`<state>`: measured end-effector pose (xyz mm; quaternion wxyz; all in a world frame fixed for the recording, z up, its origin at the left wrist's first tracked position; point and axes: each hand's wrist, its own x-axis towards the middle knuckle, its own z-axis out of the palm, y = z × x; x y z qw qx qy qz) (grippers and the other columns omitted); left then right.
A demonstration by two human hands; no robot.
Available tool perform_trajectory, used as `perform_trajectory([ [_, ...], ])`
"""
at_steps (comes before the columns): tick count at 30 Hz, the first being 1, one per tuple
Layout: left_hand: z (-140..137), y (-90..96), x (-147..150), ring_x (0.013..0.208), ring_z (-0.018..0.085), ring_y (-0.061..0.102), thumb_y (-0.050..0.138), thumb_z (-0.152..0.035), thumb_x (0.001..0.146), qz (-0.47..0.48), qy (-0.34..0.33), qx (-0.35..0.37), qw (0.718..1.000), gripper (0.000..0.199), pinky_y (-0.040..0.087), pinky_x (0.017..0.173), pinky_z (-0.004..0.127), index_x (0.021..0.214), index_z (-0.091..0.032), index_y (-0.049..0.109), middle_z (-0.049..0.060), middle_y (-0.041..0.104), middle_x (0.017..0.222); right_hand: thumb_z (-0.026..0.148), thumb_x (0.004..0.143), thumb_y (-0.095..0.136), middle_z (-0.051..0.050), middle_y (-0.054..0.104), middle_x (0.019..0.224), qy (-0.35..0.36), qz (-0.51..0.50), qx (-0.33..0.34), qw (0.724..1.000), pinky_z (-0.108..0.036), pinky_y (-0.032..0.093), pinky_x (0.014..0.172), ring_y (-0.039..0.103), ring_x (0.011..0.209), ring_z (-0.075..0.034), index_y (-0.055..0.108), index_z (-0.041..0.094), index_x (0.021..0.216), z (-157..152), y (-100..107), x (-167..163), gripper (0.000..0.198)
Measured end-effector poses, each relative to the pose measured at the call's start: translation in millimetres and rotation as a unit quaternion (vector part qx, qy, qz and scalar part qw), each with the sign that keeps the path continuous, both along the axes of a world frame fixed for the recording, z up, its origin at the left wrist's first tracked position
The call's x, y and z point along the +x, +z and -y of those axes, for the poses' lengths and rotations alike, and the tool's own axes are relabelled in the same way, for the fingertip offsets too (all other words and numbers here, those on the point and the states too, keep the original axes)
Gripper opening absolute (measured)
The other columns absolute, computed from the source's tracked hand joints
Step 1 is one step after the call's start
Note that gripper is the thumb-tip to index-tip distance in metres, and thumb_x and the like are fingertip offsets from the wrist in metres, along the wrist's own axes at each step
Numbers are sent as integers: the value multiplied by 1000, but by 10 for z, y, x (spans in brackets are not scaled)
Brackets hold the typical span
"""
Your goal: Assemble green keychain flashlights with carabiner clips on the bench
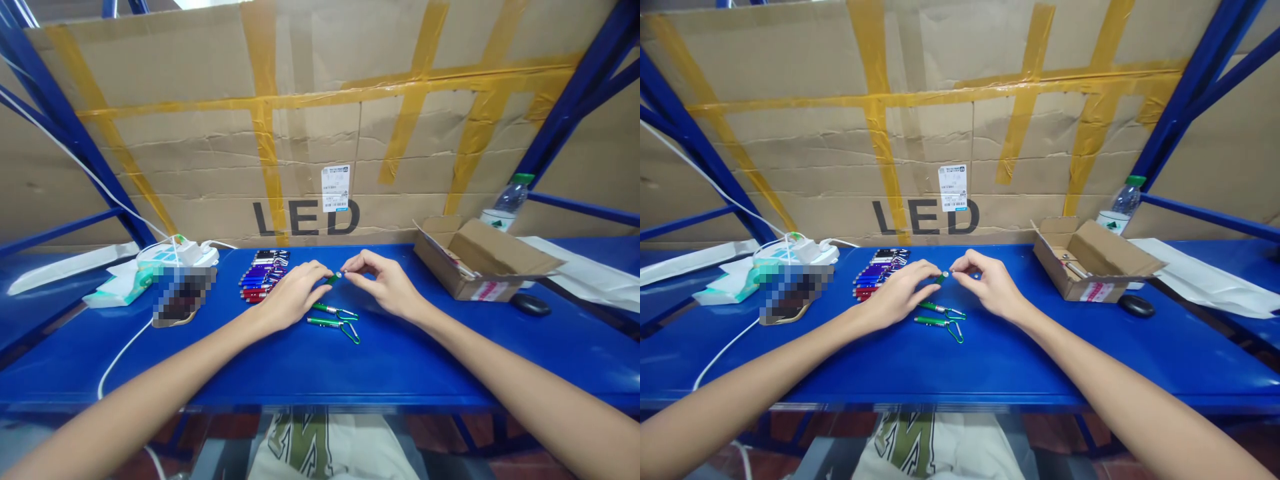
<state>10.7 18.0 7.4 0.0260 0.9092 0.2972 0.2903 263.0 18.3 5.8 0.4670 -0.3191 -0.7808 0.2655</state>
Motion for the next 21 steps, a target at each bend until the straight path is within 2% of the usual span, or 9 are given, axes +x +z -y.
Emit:
perform_trajectory([
  [3,40,-46,-7,105,25,70,62,-28,107,18,11,-8,1000,19,55,94,39,124,-20,66,8,74,115,45,99,71,-7,78,103,17,-8,10,1000,-41,58,93,72,99,-25,67,23,89,113,35,-72,24],
  [9,45,-53,-32,102,24,71,62,-32,108,54,-11,4,998,18,56,92,37,120,-20,67,8,75,111,44,101,70,-6,79,100,-11,39,84,996,-41,58,89,73,94,-25,77,26,102,212,110,-89,20],
  [18,74,-26,5,88,19,71,71,-32,103,135,-18,-41,990,17,57,82,30,115,-19,71,4,75,100,38,105,63,-8,78,104,-19,40,142,989,-46,56,96,71,103,-27,74,26,95,288,136,-145,19],
  [21,70,-11,-10,90,18,72,72,-27,102,157,-12,-38,987,13,58,85,30,112,-20,72,4,76,102,38,107,58,-8,75,105,-81,33,131,988,-42,56,89,69,96,-26,70,25,103,229,139,-90,18],
])
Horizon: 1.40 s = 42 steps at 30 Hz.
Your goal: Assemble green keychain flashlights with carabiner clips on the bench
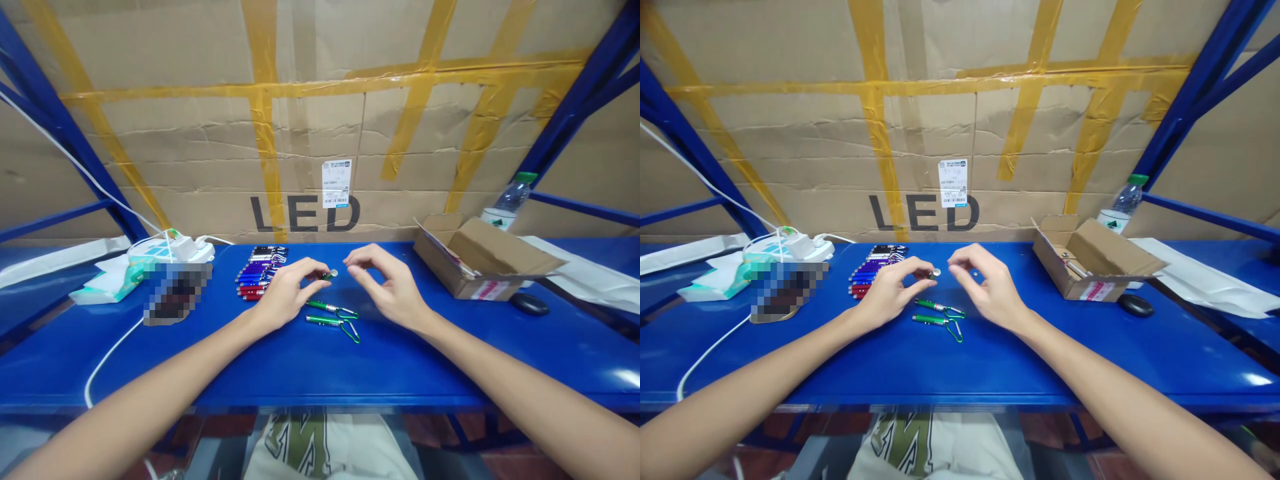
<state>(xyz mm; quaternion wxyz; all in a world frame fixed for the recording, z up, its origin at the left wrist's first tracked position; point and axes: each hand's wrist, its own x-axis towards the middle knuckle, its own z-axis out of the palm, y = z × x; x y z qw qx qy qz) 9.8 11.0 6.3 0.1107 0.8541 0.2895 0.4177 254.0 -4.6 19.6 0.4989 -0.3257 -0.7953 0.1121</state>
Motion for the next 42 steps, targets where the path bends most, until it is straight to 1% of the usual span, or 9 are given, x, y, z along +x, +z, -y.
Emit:
perform_trajectory([
  [2,-7,5,-18,95,18,72,71,-24,102,6,-1,6,1000,10,58,90,31,111,-20,72,4,77,107,35,108,53,-8,73,102,-82,17,-1,997,-40,54,83,67,88,-25,68,24,109,-107,-26,100,18],
  [5,-20,-2,-37,101,19,73,68,-20,103,11,-8,16,1000,12,58,95,33,114,-20,72,6,77,115,26,106,51,-12,73,106,-171,181,-2,968,-43,51,88,66,98,-30,70,21,111,-316,-127,296,20],
  [8,-26,-14,-39,105,20,73,66,-21,104,14,-14,19,1000,12,59,97,34,114,-19,72,7,77,117,20,105,52,-14,72,109,-176,320,-52,930,-39,51,87,69,101,-31,74,19,116,-465,-245,437,24],
  [12,-25,-19,-28,102,20,74,68,-22,103,0,-8,13,1000,10,60,93,33,112,-19,72,6,78,112,17,105,54,-12,73,116,-163,377,-86,908,-33,50,86,72,104,-27,77,21,122,-493,-291,463,29],
  [21,-55,-50,-28,95,20,73,72,-24,101,-10,-11,-7,1000,11,59,89,32,111,-19,72,4,77,105,17,98,68,-6,75,100,-133,318,-124,931,-30,47,76,70,93,-24,75,21,96,-442,-232,359,9],
  [27,-87,-88,-46,92,20,73,70,-29,103,-41,-5,-4,999,18,57,86,32,117,-19,74,6,77,107,24,101,66,-2,74,92,-32,105,-90,990,-29,49,73,67,80,-18,69,22,99,-239,-157,141,5],
  [30,-92,-100,-47,89,20,71,68,-34,105,-62,-6,-6,998,23,56,83,32,121,-19,75,6,75,103,29,104,65,-2,76,94,16,32,-54,998,-30,53,78,71,85,-19,70,22,103,-111,-111,46,9],
  [35,-80,-112,-35,86,20,69,66,-40,105,-62,-5,-16,998,28,55,79,31,121,-18,75,5,72,95,26,106,63,-4,77,99,38,66,38,996,-33,55,84,72,91,-20,73,22,104,-58,-105,36,11],
  [42,-59,-104,-24,85,19,70,69,-36,103,-32,-2,-26,999,24,56,79,31,120,-19,74,5,73,96,24,108,56,-6,75,105,49,86,39,994,-36,55,88,71,96,-22,72,23,108,-12,-55,6,16],
])
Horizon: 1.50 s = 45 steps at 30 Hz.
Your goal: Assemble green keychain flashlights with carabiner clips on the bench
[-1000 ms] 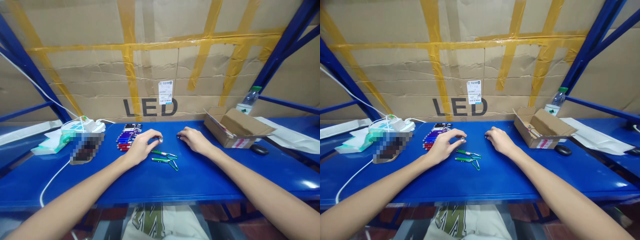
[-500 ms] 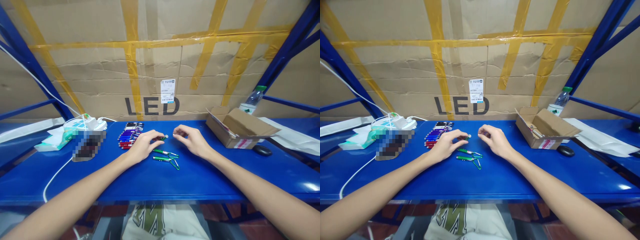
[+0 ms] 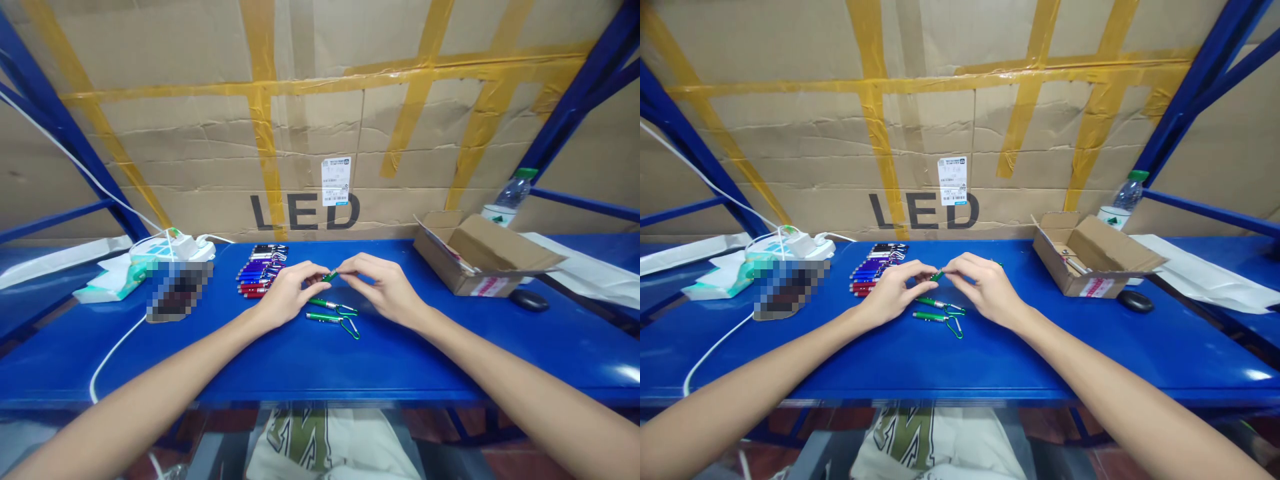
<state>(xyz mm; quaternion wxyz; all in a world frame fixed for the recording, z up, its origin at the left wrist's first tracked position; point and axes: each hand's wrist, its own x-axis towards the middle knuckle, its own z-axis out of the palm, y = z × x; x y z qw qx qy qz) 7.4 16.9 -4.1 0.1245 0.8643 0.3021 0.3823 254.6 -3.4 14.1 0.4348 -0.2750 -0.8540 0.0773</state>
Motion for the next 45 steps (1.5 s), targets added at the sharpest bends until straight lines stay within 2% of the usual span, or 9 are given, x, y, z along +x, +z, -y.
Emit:
perform_trajectory([
  [4,23,47,8,94,20,73,71,-29,102,32,2,10,999,16,58,87,31,115,-20,75,5,77,105,22,108,50,-8,75,110,-125,-16,2,992,-37,53,90,69,100,-24,72,23,115,-129,-59,92,22],
  [8,38,77,14,99,20,74,69,-23,103,35,-8,26,999,10,59,92,32,111,-20,74,6,78,110,16,106,44,-18,69,130,-263,204,-6,943,-43,46,89,59,105,-32,68,15,140,-347,-201,285,42],
  [11,27,63,11,99,20,74,69,-22,103,33,-6,25,999,11,59,92,32,112,-20,74,6,78,110,15,106,44,-18,70,126,-274,329,-35,903,-39,40,79,55,103,-33,75,19,133,-411,-233,359,41],
  [14,11,39,2,98,20,74,70,-24,103,31,-4,24,999,12,59,91,33,113,-20,73,6,77,109,14,106,47,-16,72,112,-271,360,-38,892,-38,35,77,55,100,-31,80,19,117,-405,-197,371,35],
  [21,-4,17,-13,98,20,74,70,-29,103,29,0,9,1000,16,59,92,33,116,-20,73,5,77,108,15,101,59,-10,71,97,-204,263,-53,942,-35,42,80,60,87,-24,69,19,94,-435,-234,374,13],
  [28,-19,-6,-19,92,20,72,69,-34,104,-9,2,-2,1000,22,58,85,33,121,-20,74,6,76,106,31,108,58,-3,70,96,-63,-35,-47,996,-33,52,81,65,87,-20,62,23,104,-132,-69,62,10],
  [38,4,-30,13,86,19,71,70,-37,103,15,-2,-31,999,26,58,79,31,120,-19,75,6,76,99,27,110,54,-6,74,104,2,7,2,1000,-36,54,88,69,97,-22,68,24,108,-16,-29,-4,14],
  [42,14,3,14,93,20,74,71,-29,102,31,9,-36,999,19,60,85,32,118,-21,76,6,78,108,25,109,49,-9,73,106,-142,-11,21,990,-41,54,91,68,99,-26,68,23,110,-166,-44,147,20],
  [45,24,24,12,100,21,75,68,-27,103,35,5,-28,999,16,60,92,35,116,-21,74,6,78,112,17,105,45,-18,70,118,-294,115,31,948,-47,51,89,63,103,-34,70,17,123,-385,-147,403,31],
])
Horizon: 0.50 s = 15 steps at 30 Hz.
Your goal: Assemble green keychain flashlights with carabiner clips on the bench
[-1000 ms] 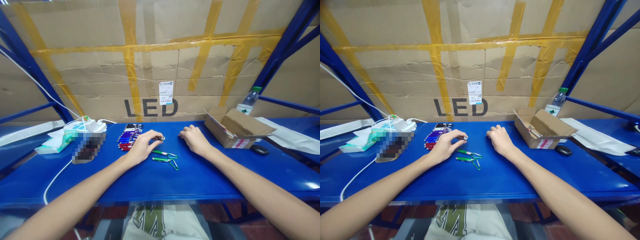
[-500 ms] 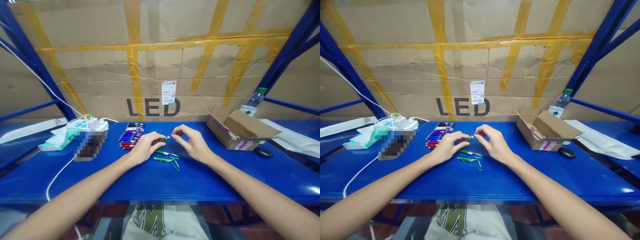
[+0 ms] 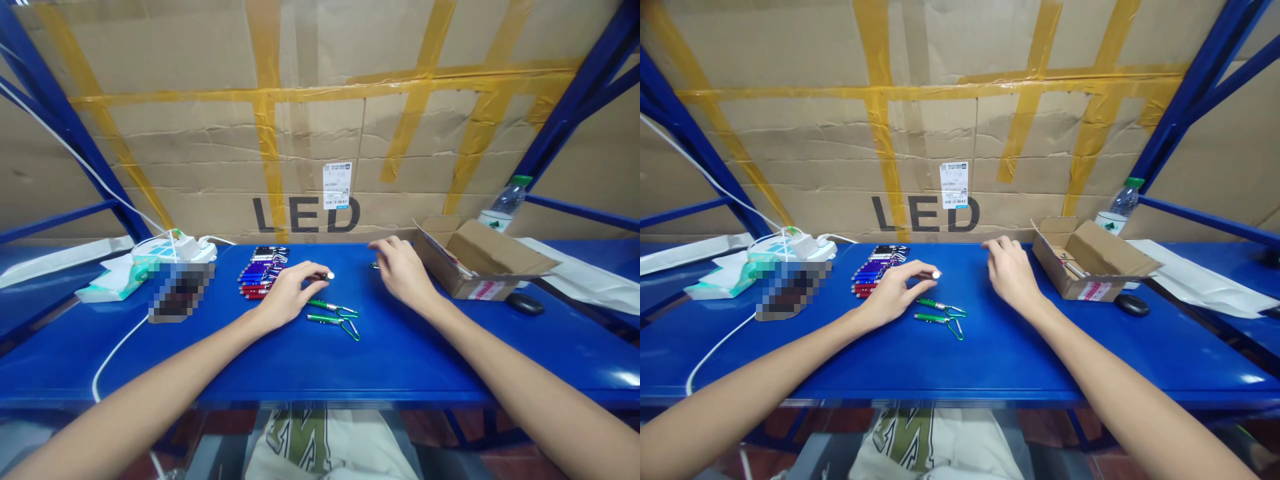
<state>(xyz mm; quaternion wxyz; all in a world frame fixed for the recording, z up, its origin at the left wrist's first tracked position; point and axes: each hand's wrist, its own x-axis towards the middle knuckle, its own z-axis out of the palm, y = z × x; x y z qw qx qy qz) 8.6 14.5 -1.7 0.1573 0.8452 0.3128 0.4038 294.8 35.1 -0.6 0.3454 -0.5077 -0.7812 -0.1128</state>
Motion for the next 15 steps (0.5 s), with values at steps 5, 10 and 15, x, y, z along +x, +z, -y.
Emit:
perform_trajectory([
  [5,6,-4,3,110,24,75,62,-28,107,-12,16,13,1000,21,59,101,41,123,-21,72,8,78,122,21,104,51,-20,72,118,-52,129,-105,985,-44,50,89,64,99,-32,71,17,133,-239,-191,288,35],
  [10,18,-1,-3,111,23,74,60,-29,108,-19,11,13,1000,25,60,98,39,129,-21,70,8,76,125,20,103,58,-14,75,102,-13,140,-128,982,-36,48,87,65,96,-28,78,20,106,-206,-176,228,20],
  [15,38,21,-11,111,24,73,58,-30,109,-26,4,12,1000,25,59,98,38,129,-21,69,8,75,127,23,102,60,-9,76,94,8,115,-139,984,-32,46,75,67,89,-25,75,22,93,-143,-90,154,17],
])
